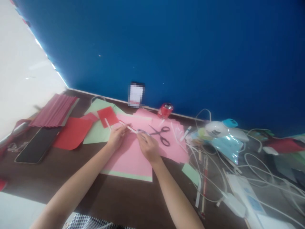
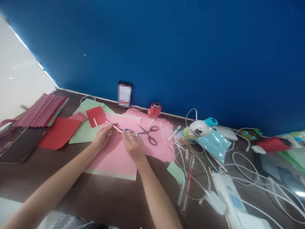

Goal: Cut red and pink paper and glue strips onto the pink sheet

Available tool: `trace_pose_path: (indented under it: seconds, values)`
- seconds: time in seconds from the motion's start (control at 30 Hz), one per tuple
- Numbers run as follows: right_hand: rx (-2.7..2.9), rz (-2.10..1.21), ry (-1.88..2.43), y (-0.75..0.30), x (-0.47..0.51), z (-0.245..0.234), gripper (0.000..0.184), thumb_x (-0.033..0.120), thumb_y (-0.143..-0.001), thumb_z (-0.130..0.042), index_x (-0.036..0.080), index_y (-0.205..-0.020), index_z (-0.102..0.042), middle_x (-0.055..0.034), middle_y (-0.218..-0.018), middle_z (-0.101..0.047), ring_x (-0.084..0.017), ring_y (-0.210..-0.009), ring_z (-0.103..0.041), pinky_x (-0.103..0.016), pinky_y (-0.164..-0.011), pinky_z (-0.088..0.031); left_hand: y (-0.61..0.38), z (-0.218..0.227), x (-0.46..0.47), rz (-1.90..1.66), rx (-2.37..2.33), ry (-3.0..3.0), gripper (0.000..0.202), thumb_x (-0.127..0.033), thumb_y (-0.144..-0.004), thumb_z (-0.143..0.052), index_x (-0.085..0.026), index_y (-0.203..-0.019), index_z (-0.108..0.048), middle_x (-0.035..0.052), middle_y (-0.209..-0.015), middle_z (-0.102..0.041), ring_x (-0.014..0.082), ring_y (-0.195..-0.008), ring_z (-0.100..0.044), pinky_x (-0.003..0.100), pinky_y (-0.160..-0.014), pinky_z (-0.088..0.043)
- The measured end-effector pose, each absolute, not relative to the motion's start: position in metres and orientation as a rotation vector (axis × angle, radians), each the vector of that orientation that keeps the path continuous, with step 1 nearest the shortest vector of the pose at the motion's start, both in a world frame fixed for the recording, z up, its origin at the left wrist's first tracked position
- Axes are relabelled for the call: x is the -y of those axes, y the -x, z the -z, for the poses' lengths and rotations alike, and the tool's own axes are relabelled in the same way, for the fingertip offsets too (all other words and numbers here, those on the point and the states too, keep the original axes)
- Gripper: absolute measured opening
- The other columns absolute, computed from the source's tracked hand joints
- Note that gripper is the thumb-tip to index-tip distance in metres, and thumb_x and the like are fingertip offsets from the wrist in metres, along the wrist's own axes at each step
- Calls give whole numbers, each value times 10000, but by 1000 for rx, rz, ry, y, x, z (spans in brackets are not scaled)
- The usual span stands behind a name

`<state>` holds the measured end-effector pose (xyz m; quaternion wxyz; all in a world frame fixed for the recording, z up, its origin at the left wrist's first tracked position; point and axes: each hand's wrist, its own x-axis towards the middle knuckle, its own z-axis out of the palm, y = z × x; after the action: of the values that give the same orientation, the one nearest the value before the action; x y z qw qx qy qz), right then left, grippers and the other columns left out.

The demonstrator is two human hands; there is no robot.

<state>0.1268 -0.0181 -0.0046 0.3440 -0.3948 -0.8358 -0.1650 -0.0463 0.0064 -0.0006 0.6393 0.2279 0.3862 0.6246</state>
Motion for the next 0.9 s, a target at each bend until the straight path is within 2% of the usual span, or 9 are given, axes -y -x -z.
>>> trace_pose_path:
  seconds: [0.3, 0.57, 0.7, 0.9]
  values:
    - [2132, 461, 1045, -128, 17, 2, 219, 159, -853, -550, 191, -1048, -644, -75, -972, -681, -147, -911, -609, -246, -781, -439, 51, -7, -7, -1513, -879, -456, 207, -277, -623, -755, -109, -730, -697, 112, -927, -702, 257, -925, -651, 374, -887, -470]
    - [2180, 458, 1073, -130, 16, 4, 261, 144, -856, -530, 204, -1088, -634, -81, -1002, -670, -151, -941, -599, -257, -825, -431, 53, -4, -8, -1488, -823, -409, 175, -241, -680, -713, -107, -791, -690, 91, -884, -697, 201, -859, -661, 341, -878, -487]
    - [2167, 476, 1077, -130, 16, 4, 271, 131, -848, -536, 217, -1084, -638, -73, -997, -672, -153, -933, -599, -257, -821, -433, 53, -5, -8, -1469, -862, -391, 143, -234, -732, -664, -110, -803, -679, 97, -943, -685, 206, -911, -651, 339, -903, -476]
    - [2160, 488, 1081, -129, 16, 3, 287, 127, -843, -545, 230, -1095, -635, -71, -986, -672, -157, -925, -596, -264, -819, -430, 53, -4, -8, -1459, -860, -380, 161, -225, -762, -628, -109, -861, -680, 92, -887, -688, 222, -986, -628, 336, -944, -456]
